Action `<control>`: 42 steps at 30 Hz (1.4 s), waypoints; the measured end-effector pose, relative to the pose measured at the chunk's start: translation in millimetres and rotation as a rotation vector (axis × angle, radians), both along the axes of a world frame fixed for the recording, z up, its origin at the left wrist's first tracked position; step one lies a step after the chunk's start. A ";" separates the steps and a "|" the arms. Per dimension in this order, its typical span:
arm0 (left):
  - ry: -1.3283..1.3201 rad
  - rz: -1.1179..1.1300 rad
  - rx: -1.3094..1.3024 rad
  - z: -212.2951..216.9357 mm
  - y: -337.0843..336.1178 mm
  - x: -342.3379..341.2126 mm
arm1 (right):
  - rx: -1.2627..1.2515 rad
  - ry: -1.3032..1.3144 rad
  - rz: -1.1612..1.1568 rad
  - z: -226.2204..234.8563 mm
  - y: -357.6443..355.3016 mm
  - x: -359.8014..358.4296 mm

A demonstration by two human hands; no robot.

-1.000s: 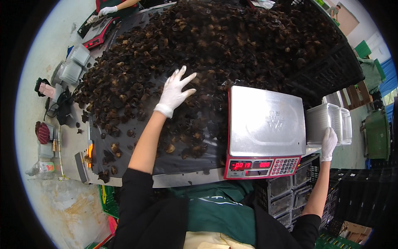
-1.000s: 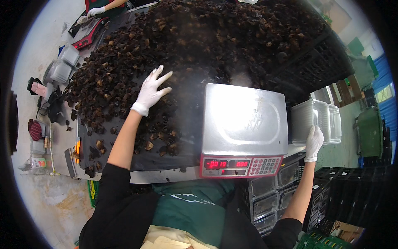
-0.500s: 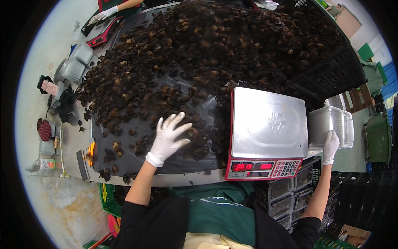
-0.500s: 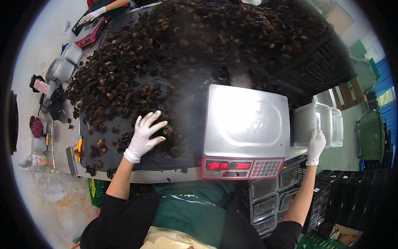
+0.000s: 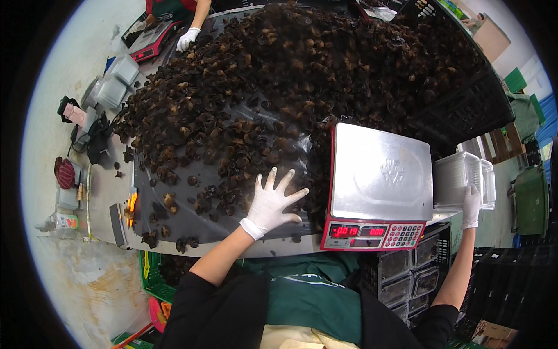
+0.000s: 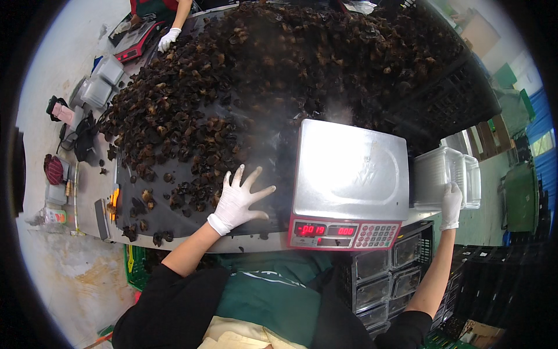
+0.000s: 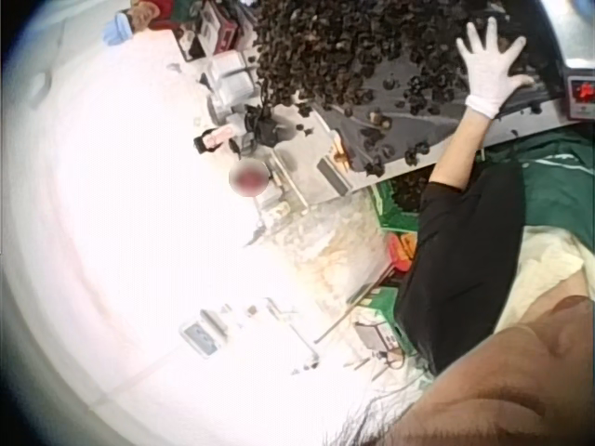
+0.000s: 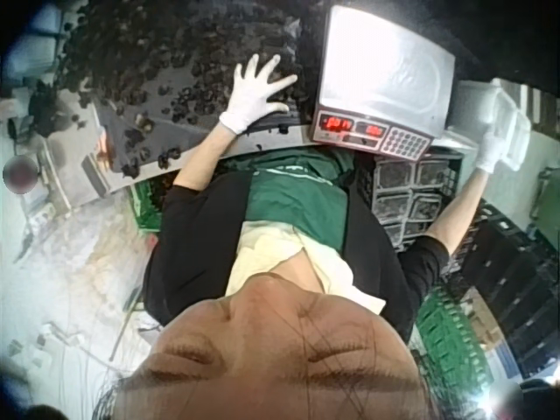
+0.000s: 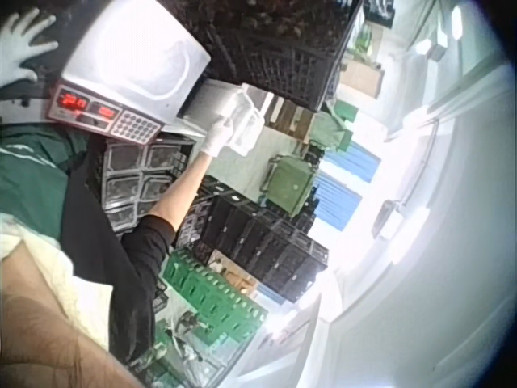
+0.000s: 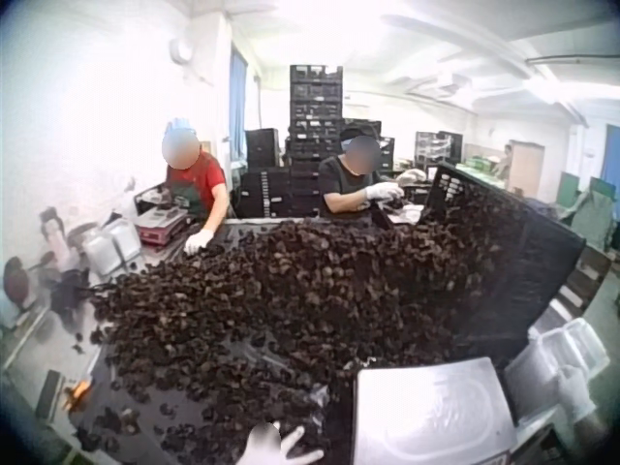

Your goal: The person sorts wood ear mushrooms from a pile on a table into plastic containers by hand, placing each container on a digital scale and then into a crate.

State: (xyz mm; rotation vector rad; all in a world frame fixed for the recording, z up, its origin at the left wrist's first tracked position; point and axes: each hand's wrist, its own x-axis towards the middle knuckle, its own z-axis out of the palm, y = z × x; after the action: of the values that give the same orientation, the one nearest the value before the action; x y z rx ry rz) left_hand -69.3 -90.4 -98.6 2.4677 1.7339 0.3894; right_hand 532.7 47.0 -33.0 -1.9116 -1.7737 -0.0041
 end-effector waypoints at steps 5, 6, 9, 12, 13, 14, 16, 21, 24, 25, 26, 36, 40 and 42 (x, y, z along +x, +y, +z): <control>-0.118 0.054 0.184 -27.2 2.0 -5.0 | 0.326 -0.061 -0.351 14.2 -5.3 -9.7; -0.124 0.046 0.202 -32.7 3.8 -8.8 | 0.543 0.042 -0.418 28.9 -14.1 -34.1; -0.153 0.073 0.265 -30.7 15.6 -16.2 | 0.464 0.299 -0.294 54.4 -59.2 -103.7; -0.533 0.210 0.071 -18.0 26.6 -17.5 | 0.458 -0.178 0.181 35.9 -101.2 -159.9; -0.684 0.224 0.059 -10.6 30.2 -20.9 | 0.372 -0.291 0.261 24.4 -112.9 -175.3; -0.783 0.231 0.030 -3.7 35.6 -24.7 | 0.260 -0.323 0.353 17.3 -121.0 -189.9; -0.915 0.229 0.006 23.7 44.7 -25.4 | 0.013 -0.379 0.518 18.3 -129.2 -227.0; -0.717 -0.132 0.104 100.7 63.7 41.5 | -0.070 -0.389 0.683 13.2 -130.2 -270.7; -0.293 -0.314 0.034 121.6 62.2 100.5 | -0.102 -0.312 0.764 2.9 -123.3 -274.4; -0.131 -0.355 -0.035 115.7 64.1 112.6 | -0.094 -0.314 0.779 2.3 -121.3 -276.5; -0.085 -0.372 -0.037 114.5 64.5 118.8 | -0.103 -0.368 0.798 2.1 -119.5 -275.5; -0.350 -0.032 -0.067 62.4 126.7 24.0 | -0.124 0.026 0.825 30.3 -120.9 -277.2; 0.080 0.051 0.178 -27.1 148.6 10.5 | -0.051 0.291 0.811 25.8 -121.7 -275.0; 0.129 -0.013 0.198 -29.4 149.8 11.8 | -0.035 0.321 0.780 28.7 -122.5 -277.1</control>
State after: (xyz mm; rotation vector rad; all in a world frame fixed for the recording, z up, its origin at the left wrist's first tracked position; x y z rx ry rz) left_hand -57.5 59.4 -128.0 2.6949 1.8076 0.4294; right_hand 255.7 -75.5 -4.3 -1.0495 -2.1563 0.5738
